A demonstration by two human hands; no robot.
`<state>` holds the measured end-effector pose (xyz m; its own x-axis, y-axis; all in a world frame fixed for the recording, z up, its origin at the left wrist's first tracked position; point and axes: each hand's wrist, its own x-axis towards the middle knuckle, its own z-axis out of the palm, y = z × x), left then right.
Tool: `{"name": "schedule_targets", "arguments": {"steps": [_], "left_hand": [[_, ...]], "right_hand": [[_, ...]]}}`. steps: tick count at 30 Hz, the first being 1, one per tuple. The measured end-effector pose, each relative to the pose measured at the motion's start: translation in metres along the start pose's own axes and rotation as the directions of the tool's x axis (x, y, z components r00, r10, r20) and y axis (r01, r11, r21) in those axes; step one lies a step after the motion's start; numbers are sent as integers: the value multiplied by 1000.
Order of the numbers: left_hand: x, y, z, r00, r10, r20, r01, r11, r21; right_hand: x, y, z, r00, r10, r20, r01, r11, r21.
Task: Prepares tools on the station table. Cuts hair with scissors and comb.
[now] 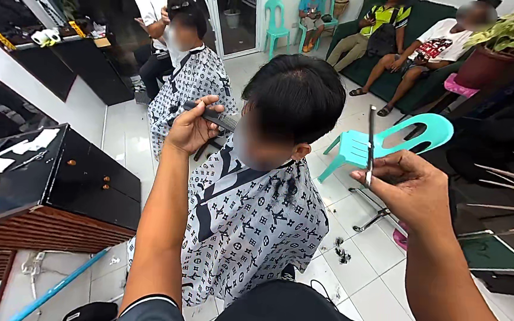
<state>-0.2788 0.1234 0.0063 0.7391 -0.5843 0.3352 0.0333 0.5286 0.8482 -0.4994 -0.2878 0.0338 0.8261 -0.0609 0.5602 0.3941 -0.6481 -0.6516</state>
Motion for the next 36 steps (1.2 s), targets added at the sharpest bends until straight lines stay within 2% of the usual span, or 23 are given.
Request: {"name": "schedule_targets", "arguments": {"steps": [2,5,9,12,15,17,20,24,27,30,33,36], "left_hand": [[15,5,4,997,-60,53,57,997,53],[38,16,21,991,-87,101,70,985,159],[51,29,62,984,63,165,-92,981,173],[45,33,81,960,149,236,-188,971,150],[29,30,66,951,70,302,-137,969,206],[25,24,47,972,-13,234,-45,970,241],[30,19,38,992,-65,106,37,968,250],[44,24,62,994,61,88,-74,985,157],[40,27,77,975,154,160,-168,983,79],[28,26,67,960,47,274,-98,979,177],[31,20,58,985,-57,164,11,964,266],[47,20,72,997,15,81,-37,962,269]], "right_hand": [[10,-8,5,998,-63,4,63,983,-171],[28,-26,22,971,-220,97,240,920,-309],[49,-43,57,903,-335,269,426,785,-450],[62,-47,70,924,-261,280,374,771,-516],[70,-48,63,961,-190,199,266,824,-501],[69,-49,55,970,-174,168,235,847,-477],[65,-52,53,952,-223,209,294,856,-426],[63,-53,67,913,-252,321,380,809,-448],[69,-51,70,936,-191,294,322,802,-503],[72,-49,56,964,-168,206,252,824,-507],[70,-49,46,966,-199,166,255,838,-482],[66,-48,44,936,-279,213,347,833,-432]]}}
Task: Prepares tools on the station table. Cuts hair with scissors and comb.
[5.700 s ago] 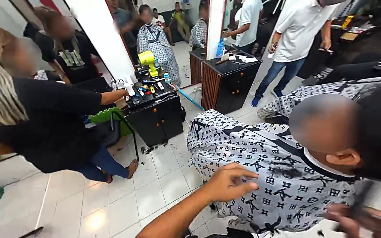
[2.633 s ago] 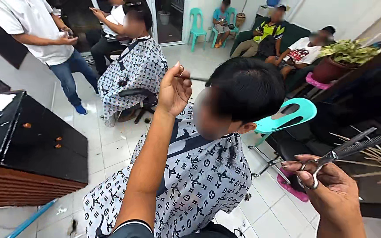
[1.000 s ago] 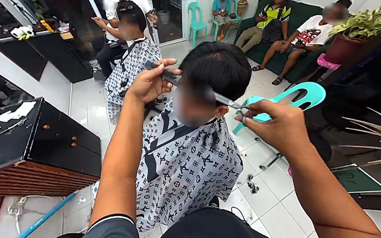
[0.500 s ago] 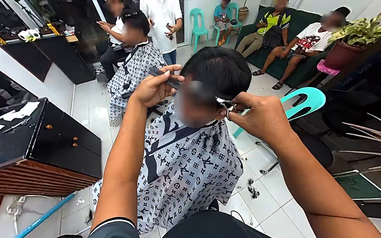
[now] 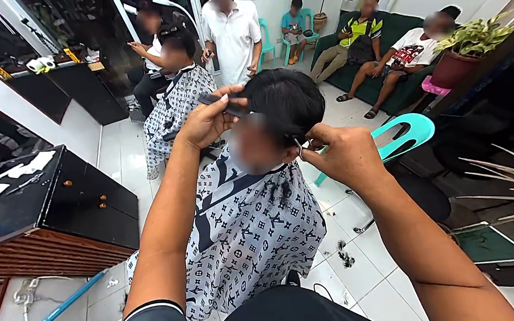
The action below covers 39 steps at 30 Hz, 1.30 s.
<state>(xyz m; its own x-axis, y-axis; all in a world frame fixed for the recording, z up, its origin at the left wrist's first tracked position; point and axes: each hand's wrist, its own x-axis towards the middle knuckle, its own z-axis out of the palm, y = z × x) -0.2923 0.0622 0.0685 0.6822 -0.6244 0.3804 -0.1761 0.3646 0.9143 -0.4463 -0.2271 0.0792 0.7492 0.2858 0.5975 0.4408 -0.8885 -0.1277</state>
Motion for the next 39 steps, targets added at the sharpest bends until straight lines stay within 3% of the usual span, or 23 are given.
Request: {"name": "schedule_targets", "arguments": {"steps": [3,6,8,11,15,18,21,24,26,29,39], "left_hand": [[10,14,25,990,130,-49,-131,991,-2],[1,19,38,974,224,38,-225,974,32],[-11,16,35,969,219,111,-224,974,33],[-27,4,19,972,107,208,-110,994,3],[-23,-11,3,995,21,96,-22,1000,10],[-5,-1,19,993,115,12,-115,992,45],[6,18,39,967,248,57,-252,965,71],[2,32,48,945,321,68,-326,941,87],[-2,36,50,936,343,80,-350,930,109],[-5,38,59,930,352,105,-365,916,166],[-5,43,87,919,352,176,-390,873,292]], "right_hand": [[0,1,9,996,-48,69,48,999,-8],[5,6,16,998,15,63,-13,1000,-28],[6,11,16,999,52,15,-51,998,-20],[1,15,17,997,78,-14,-77,997,11],[-6,18,17,997,56,-60,-54,998,45],[-13,19,14,996,-10,-87,12,1000,25],[-32,26,11,986,-123,-114,121,992,-25],[-54,44,8,947,-175,-269,170,985,-41],[-59,56,5,930,-127,-344,106,991,-79],[-44,64,3,937,-78,-339,33,990,-138],[-18,57,14,879,-189,-439,134,979,-154]]}}
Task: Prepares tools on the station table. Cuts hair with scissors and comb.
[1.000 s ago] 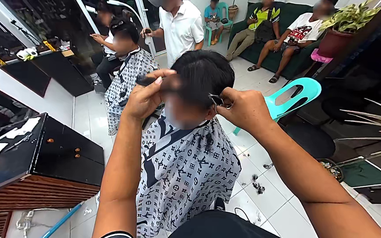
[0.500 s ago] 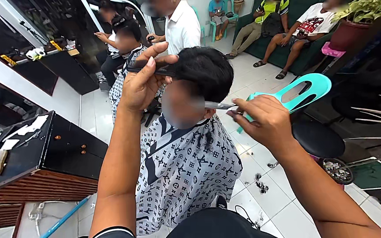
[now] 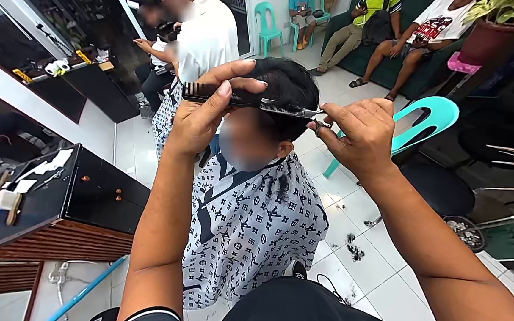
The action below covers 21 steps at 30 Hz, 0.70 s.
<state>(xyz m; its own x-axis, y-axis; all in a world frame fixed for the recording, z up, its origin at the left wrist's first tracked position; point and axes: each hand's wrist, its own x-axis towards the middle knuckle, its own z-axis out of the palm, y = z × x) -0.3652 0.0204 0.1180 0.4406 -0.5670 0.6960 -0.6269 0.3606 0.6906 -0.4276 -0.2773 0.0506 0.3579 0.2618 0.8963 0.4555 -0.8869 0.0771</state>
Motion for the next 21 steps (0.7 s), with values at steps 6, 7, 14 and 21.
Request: {"name": "schedule_targets", "arguments": {"steps": [6,7,14,21], "left_hand": [[4,3,6,1000,-4,9,4,1000,16],[5,3,6,1000,-3,5,3,1000,13],[11,7,8,1000,-2,-4,2,1000,23],[19,13,12,1000,-4,12,3,998,60]], "right_hand": [[2,2,-1,999,-3,54,2,1000,22],[1,3,0,1000,-8,23,7,999,31],[2,6,-2,998,12,58,-15,998,57],[2,11,1,999,13,31,-17,990,137]]}}
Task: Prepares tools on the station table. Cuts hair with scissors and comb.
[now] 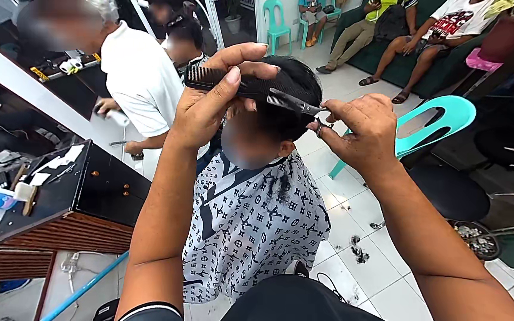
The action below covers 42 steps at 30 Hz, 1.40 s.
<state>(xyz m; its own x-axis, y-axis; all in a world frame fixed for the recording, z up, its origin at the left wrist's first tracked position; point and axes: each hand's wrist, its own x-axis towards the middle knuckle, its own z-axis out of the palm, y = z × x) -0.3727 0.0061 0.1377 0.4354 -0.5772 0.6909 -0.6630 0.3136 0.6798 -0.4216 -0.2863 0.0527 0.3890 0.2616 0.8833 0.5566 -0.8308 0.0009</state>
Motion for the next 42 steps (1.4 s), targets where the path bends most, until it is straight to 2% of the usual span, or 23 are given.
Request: {"name": "schedule_targets", "arguments": {"steps": [6,9,11,13,15,17,20,22,26,29,31,33,36,38,40,42], "left_hand": [[10,8,5,999,31,20,-32,999,42],[15,14,13,998,62,14,-62,997,37],[17,16,20,995,81,-58,-82,996,-20],[19,13,24,968,39,-248,-71,990,-120],[20,2,24,868,-116,-483,17,979,-204],[14,-17,20,733,-330,-595,197,940,-278],[-10,-40,25,589,-556,-586,419,831,-366],[-30,-46,35,561,-609,-560,441,793,-421],[-55,-46,50,582,-627,-518,321,763,-562],[-59,-45,55,628,-596,-501,225,755,-616],[-62,-44,58,666,-568,-483,193,757,-624],[-67,-42,58,739,-527,-420,213,774,-596],[-74,-39,48,887,-417,-200,250,796,-552],[-69,-37,40,925,-357,-127,244,818,-520],[-56,-33,34,904,-345,-250,202,864,-462],[-38,-32,30,826,-363,-431,140,873,-467]], "right_hand": [[0,3,-2,1000,10,-8,-9,995,97],[-4,4,-8,997,77,-2,-75,976,205],[-9,10,-14,986,155,54,-164,951,262],[-18,22,-14,965,258,49,-260,915,309],[-27,31,-12,946,324,14,-316,910,269],[-28,37,-17,956,291,46,-294,944,149],[-22,49,-23,976,212,51,-211,977,-16],[-13,61,-28,985,155,69,-147,982,-119],[12,71,-26,983,24,179,11,980,-196],[28,55,-16,963,-74,257,116,981,-155],[27,43,-9,955,-168,246,205,969,-137],[19,36,-7,949,-248,192,274,954,-119],[9,36,-9,950,-276,145,290,953,-88],[4,36,-11,950,-252,183,272,958,-96],[-1,36,-13,951,-261,165,278,956,-91],[-6,35,-13,953,-273,132,285,956,-78]]}}
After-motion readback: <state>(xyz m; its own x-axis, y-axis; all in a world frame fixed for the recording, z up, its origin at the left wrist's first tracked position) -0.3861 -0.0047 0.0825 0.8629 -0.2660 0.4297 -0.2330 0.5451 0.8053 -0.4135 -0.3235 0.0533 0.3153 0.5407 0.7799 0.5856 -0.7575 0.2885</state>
